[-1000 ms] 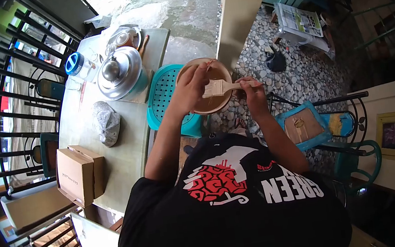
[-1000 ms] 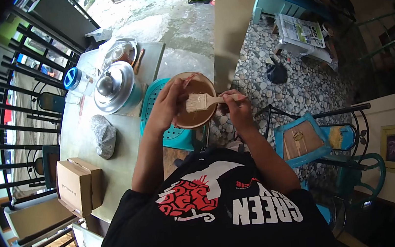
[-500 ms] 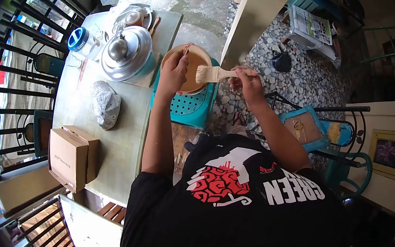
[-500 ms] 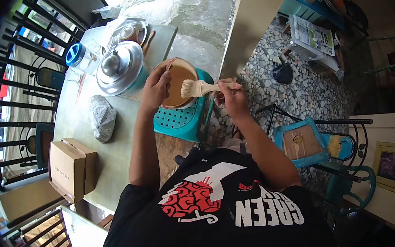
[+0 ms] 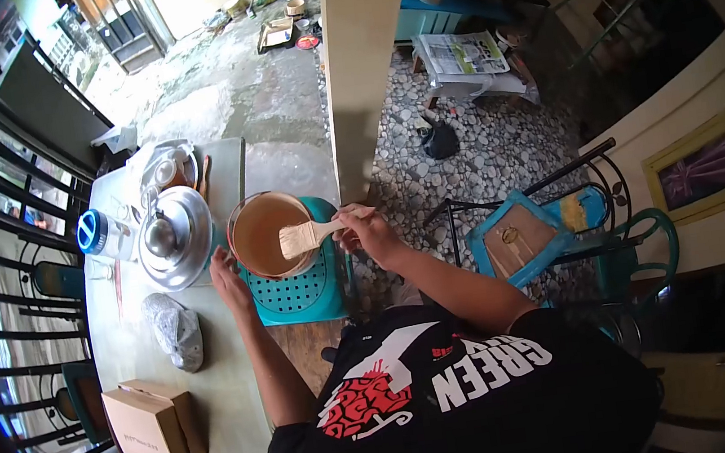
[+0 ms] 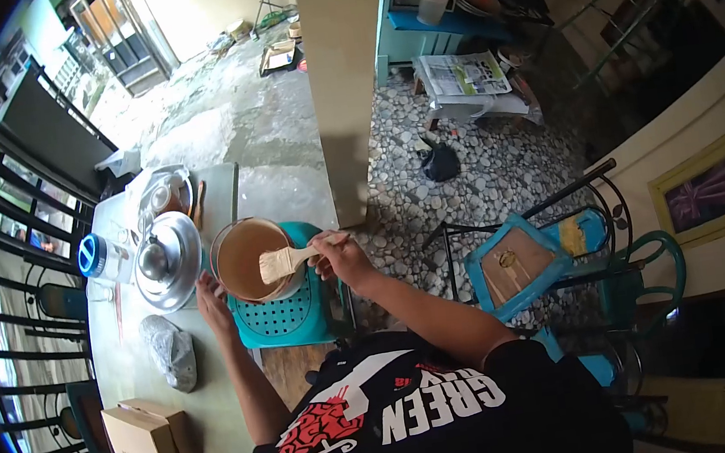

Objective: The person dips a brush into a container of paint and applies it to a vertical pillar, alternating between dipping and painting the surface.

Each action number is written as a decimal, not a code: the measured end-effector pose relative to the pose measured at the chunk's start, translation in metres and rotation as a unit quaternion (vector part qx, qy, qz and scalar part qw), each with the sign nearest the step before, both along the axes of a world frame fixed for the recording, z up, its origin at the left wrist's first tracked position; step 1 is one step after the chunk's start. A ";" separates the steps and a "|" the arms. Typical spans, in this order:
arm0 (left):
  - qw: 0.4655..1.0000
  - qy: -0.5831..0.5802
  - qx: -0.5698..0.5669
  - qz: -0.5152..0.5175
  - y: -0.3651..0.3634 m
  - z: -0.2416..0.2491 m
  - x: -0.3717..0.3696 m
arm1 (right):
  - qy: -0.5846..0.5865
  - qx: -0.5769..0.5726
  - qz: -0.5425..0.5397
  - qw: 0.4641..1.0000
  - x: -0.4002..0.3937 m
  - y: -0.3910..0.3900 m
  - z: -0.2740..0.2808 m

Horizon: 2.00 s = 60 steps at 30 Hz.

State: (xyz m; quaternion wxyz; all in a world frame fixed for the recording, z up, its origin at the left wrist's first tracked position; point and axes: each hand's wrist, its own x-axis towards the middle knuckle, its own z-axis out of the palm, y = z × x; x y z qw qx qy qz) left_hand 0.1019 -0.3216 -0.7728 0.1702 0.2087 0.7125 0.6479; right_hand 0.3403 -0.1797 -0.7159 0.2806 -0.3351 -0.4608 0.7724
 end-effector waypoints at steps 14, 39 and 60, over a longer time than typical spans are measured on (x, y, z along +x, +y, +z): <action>0.842 0.401 -0.356 0.054 -0.016 -0.093 0.059 | 0.132 -0.125 -0.049 0.982 0.012 -0.010 0.004; 0.850 0.362 -0.379 -0.062 -0.064 -0.189 0.034 | 0.276 0.206 -0.431 0.834 -0.016 0.217 0.061; 0.919 0.195 -0.342 -0.020 -0.055 -0.151 0.049 | 0.093 0.107 -0.455 0.879 -0.035 0.195 -0.071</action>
